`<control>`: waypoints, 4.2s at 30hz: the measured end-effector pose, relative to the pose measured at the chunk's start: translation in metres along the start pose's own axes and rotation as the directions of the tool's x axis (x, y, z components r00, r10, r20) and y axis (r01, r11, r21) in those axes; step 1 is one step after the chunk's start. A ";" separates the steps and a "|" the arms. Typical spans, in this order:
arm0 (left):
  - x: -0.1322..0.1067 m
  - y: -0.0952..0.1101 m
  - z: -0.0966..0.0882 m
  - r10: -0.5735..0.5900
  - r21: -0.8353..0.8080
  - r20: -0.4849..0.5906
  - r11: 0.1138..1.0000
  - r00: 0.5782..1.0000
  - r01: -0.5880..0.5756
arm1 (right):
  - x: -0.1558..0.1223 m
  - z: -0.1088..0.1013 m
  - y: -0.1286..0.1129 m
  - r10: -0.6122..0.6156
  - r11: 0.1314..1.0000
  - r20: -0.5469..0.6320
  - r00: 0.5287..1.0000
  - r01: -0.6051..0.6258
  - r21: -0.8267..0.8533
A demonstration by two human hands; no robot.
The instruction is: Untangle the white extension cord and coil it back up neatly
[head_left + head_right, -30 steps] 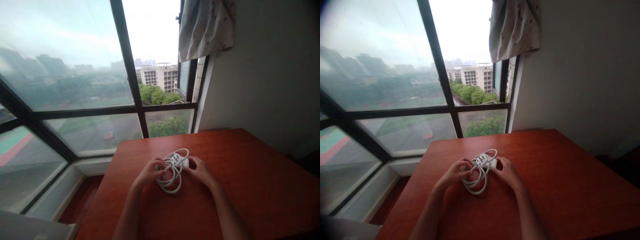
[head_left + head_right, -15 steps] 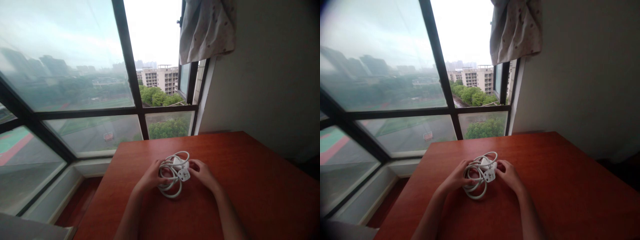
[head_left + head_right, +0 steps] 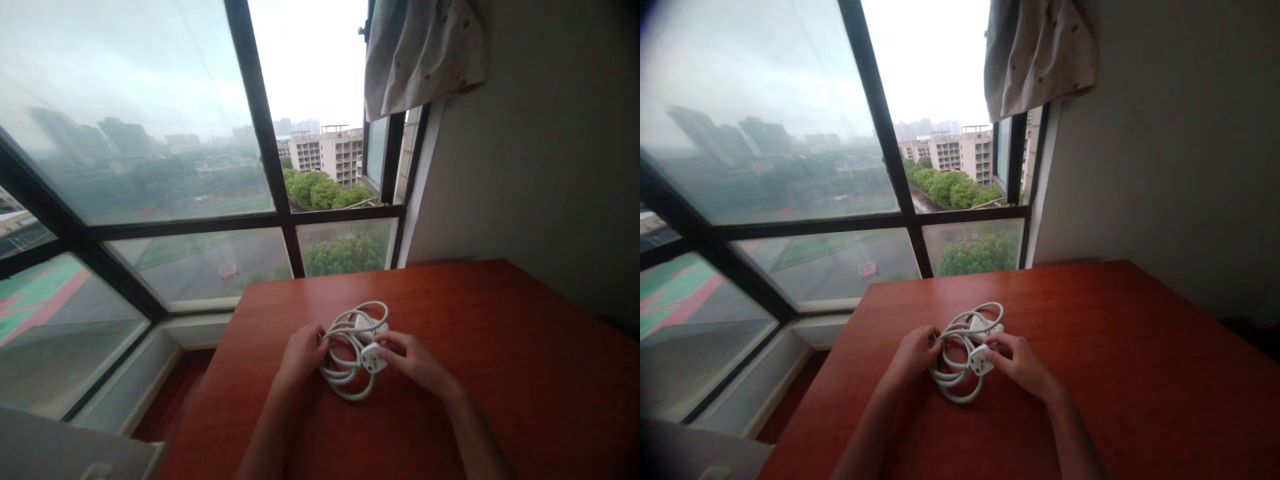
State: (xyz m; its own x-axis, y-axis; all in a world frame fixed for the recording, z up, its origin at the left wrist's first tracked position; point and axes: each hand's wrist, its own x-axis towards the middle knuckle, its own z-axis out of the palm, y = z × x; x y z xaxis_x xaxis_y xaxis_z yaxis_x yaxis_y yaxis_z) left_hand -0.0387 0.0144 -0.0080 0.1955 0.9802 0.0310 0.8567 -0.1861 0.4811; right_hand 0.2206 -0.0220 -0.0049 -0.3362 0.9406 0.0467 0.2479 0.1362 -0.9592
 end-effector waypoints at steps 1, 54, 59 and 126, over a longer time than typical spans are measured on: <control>0.000 0.000 0.001 0.003 -0.038 0.017 0.999 1.000 -0.003 | 0.000 0.003 -0.004 -0.021 1.000 -0.011 1.000 0.021 -0.006; 0.011 0.011 0.029 -0.104 -0.285 -0.186 0.957 0.977 0.048 | 0.005 0.070 -0.014 -0.229 0.953 -0.056 0.972 0.212 -0.216; 0.014 0.011 0.032 -0.142 -0.549 -0.223 0.836 0.965 -0.004 | 0.005 0.070 -0.013 -0.260 0.942 -0.066 0.963 0.238 -0.237; -0.023 0.070 0.011 0.393 0.089 -0.253 0.919 0.884 -0.383 | 0.021 0.025 0.030 -0.306 0.845 -0.479 0.823 0.003 -0.534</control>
State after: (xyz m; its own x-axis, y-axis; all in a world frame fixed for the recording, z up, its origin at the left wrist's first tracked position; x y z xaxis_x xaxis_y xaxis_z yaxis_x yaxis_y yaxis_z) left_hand 0.0215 -0.0216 0.0156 0.3890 0.8104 0.4382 0.7550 -0.5529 0.3524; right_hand 0.1984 -0.0062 -0.0400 0.0830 0.8811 0.4655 0.6940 0.2841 -0.6615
